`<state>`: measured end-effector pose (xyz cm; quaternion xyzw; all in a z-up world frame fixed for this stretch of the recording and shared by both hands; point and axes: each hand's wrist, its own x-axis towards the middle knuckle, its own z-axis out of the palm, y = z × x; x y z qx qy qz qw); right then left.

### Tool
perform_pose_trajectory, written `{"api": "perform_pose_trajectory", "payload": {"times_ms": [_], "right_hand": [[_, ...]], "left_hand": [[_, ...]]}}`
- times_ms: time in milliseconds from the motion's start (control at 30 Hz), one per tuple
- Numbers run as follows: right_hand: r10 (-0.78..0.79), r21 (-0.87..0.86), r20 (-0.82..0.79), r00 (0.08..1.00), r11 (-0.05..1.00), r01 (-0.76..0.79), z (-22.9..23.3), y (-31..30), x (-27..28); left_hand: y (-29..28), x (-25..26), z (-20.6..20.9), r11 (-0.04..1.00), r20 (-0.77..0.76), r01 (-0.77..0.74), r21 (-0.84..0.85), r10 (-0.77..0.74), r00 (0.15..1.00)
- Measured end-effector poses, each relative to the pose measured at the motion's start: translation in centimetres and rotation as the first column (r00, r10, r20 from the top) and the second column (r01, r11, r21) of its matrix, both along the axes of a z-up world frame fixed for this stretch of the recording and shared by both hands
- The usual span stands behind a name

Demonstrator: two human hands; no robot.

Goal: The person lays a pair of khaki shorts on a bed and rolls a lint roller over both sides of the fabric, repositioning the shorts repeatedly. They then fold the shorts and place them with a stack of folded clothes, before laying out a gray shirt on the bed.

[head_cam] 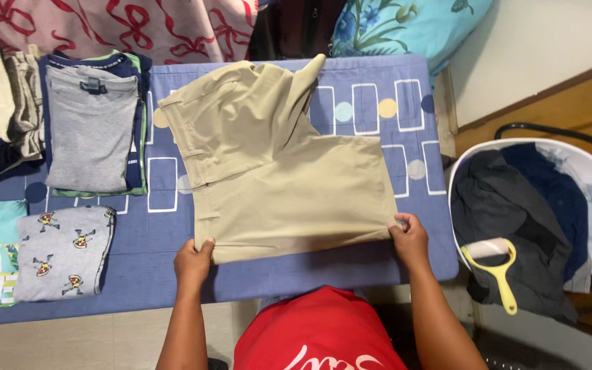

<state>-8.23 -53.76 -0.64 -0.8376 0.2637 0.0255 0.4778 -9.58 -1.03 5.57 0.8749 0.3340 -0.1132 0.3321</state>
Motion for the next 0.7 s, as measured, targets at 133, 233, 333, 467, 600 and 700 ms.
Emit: {"api": "perform_pose_trajectory", "payload": {"times_ms": [133, 233, 333, 467, 600, 700], "right_hand": [[-0.011, -0.016, 0.02, 1.0, 1.0, 0.011, 0.8, 0.5, -1.1], [-0.021, 0.021, -0.038, 0.999, 1.0, 0.021, 2.3, 0.7, -1.4], [0.023, -0.023, -0.092, 0.995, 0.999, -0.026, 2.9, 0.2, -1.5], [0.083, -0.041, -0.214, 0.973, 0.995, -0.094, 1.6, -1.0, -0.8], [0.117, 0.063, -0.193, 0.974, 0.992, -0.107, -0.8, -2.0, -0.6], [0.051, 0.277, -0.326, 0.944, 0.96, 0.044, -1.5, -2.0, -0.6]], "left_hand": [[0.1, 0.3, 0.9, 0.984, -0.003, 0.069, 0.165, -0.07, 0.998], [-1.4, 1.0, 2.6, 0.915, 0.207, 0.117, 0.386, -0.21, 0.956], [-4.2, 3.6, 3.2, 0.855, 0.306, 0.196, 0.481, -0.373, 0.876], [-10.7, 9.0, 2.6, 0.819, 0.354, 0.411, 0.4, -0.552, 0.755], [-20.2, 13.8, 2.1, 0.764, 0.464, 0.566, 0.308, -0.641, 0.612], [-27.3, 17.6, 1.9, 0.714, 0.388, 0.676, 0.184, -0.685, 0.617]]}}
